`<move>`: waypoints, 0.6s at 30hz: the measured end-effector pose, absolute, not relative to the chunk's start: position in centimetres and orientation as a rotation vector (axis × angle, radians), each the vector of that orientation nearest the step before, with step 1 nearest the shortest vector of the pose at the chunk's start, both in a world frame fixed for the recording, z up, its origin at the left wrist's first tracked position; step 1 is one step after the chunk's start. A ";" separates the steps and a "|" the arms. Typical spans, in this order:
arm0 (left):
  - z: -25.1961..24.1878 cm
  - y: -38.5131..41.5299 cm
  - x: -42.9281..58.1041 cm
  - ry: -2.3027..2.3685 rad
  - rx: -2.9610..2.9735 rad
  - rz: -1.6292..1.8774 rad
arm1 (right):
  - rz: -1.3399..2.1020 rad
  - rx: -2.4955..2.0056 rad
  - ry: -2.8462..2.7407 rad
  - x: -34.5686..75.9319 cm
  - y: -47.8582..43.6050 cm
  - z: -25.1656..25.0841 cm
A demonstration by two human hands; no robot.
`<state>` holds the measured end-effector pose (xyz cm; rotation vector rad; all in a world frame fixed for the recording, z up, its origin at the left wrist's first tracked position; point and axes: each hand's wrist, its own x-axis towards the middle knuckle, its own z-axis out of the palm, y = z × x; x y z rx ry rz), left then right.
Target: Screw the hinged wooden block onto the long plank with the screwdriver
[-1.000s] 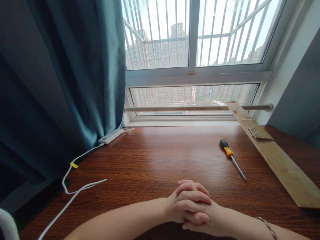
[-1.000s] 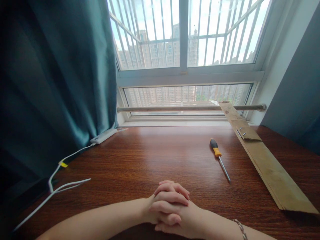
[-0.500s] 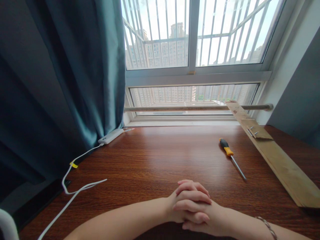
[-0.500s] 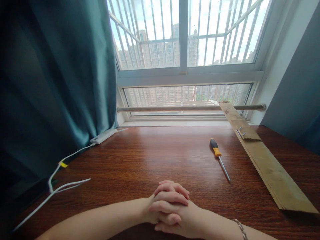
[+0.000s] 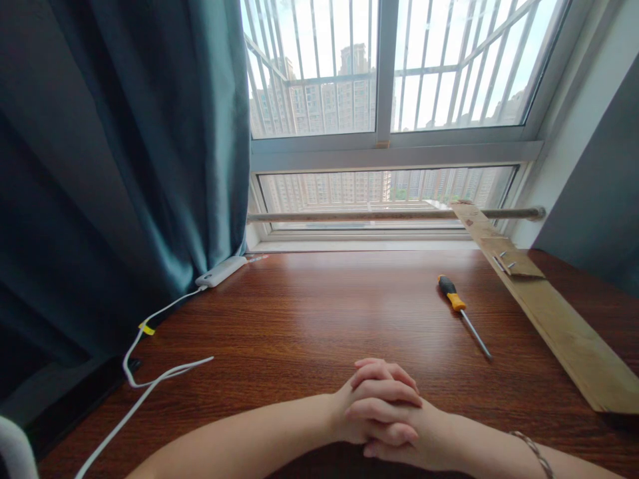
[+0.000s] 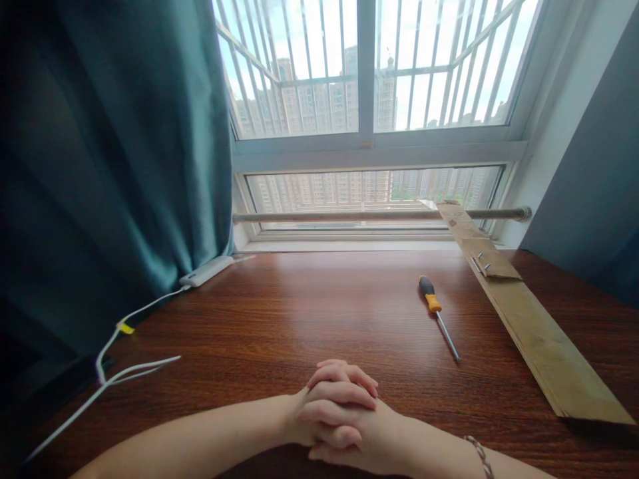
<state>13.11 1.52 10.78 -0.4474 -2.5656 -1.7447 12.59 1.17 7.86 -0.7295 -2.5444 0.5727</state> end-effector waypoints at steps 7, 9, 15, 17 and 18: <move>9.4 1.4 12.4 -2.637 -0.649 -1.654 | 0.637 -0.738 -2.484 12.5 1.1 8.1; 9.1 1.2 12.1 -2.670 -0.699 -1.658 | 0.623 -0.719 -2.477 12.5 1.1 8.0; 8.7 1.3 12.3 -2.615 -0.569 -1.720 | 0.563 -0.712 -2.542 12.6 1.2 8.1; 8.7 1.6 12.6 -2.603 -0.543 -1.709 | 0.560 -0.720 -2.524 12.6 1.2 8.0; 8.8 1.7 12.7 -2.597 -0.533 -1.704 | 0.561 -0.720 -2.517 12.7 1.2 7.9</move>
